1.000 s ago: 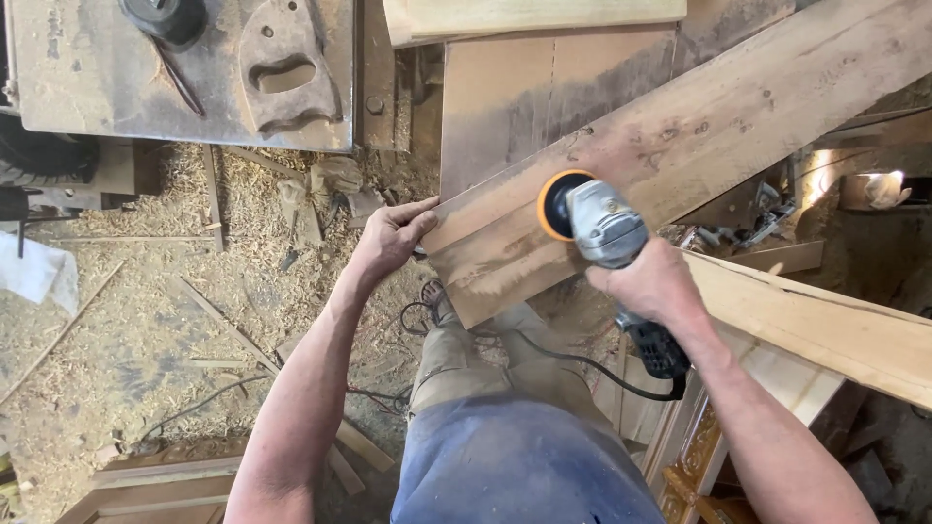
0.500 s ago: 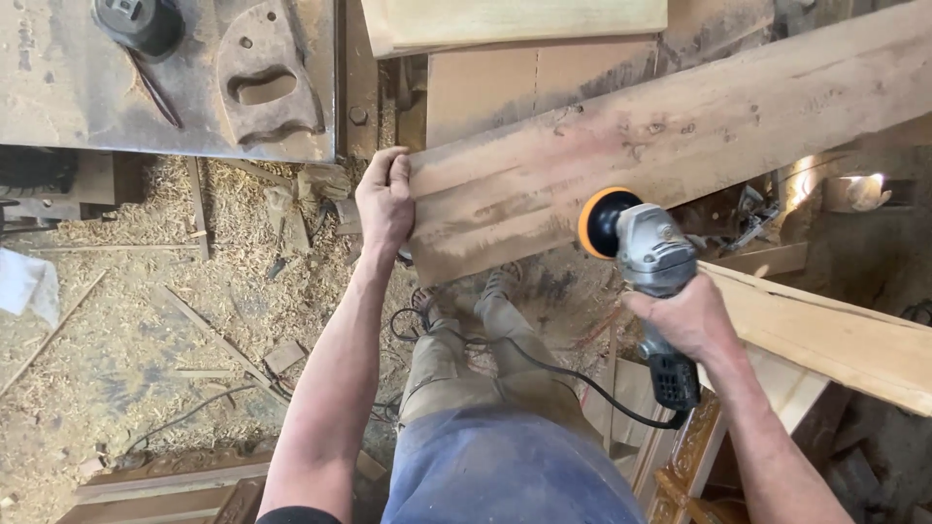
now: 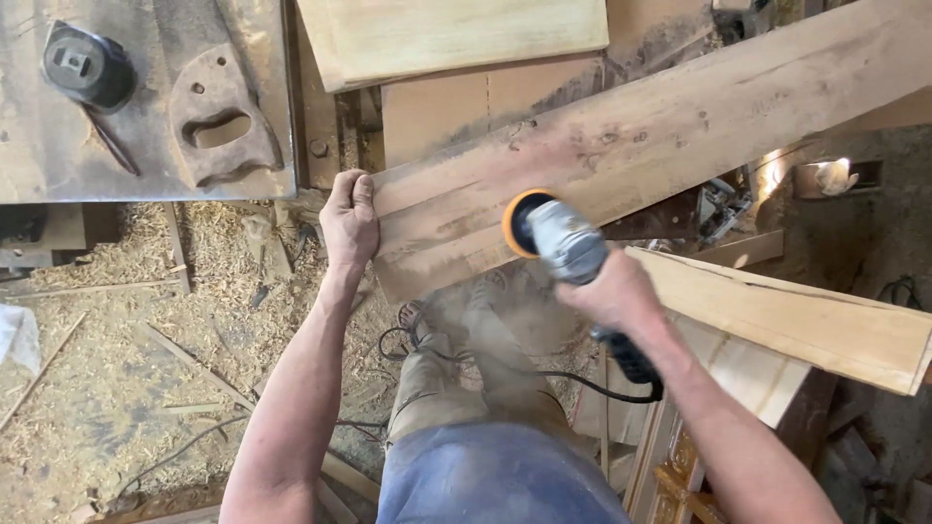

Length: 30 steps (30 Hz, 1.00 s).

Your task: Sanding a long wooden board using a handheld power sander in a workshop environment.

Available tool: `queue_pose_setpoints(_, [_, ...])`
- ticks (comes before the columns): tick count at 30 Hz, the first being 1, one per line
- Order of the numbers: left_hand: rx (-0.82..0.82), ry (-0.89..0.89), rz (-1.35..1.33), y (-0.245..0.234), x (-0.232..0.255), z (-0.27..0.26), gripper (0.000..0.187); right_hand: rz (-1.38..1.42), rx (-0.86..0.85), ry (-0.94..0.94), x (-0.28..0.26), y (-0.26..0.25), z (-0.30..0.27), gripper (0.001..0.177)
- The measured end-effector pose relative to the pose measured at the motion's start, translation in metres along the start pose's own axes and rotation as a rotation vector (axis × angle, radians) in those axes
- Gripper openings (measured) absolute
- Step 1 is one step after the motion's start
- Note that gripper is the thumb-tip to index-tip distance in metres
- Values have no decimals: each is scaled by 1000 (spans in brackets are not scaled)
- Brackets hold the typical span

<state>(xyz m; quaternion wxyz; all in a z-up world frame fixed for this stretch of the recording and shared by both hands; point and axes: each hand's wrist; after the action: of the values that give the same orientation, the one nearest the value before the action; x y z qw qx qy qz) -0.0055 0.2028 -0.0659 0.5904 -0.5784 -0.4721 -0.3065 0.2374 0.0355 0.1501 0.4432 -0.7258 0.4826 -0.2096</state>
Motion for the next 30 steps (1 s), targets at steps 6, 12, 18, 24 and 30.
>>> queue_pose_setpoints(6, [19, 21, -50, 4, 7, -5, 12, 157, 234, 61, 63, -24, 89, 57])
queue_pose_setpoints(12, [50, -14, -74, 5, 16, -8, 13, 19, 121, 49, 10, 6, 33, 68])
queue_pose_setpoints(18, [57, -43, -118, 7, -2, -7, 13, -68, 53, -34, -8, 30, 20, 73])
queue_pose_setpoints(24, [-99, -101, -68, -4, -3, -2, 13, -92, 15, -75, -21, 37, -9, 74])
queue_pose_setpoints(30, [-199, -123, 22, -8, -13, 6, 13, -95, 0, -158, -49, 44, -36, 80])
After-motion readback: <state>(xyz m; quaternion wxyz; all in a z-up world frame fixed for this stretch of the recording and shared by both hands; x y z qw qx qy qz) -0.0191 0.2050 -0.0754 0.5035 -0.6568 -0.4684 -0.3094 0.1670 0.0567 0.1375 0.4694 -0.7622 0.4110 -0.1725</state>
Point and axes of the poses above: each hand's wrist, its own z-axis towards the middle knuckle, its own y-axis out of the palm, x = y × z, and after that the axes turned 15 degrees about x, right-handed
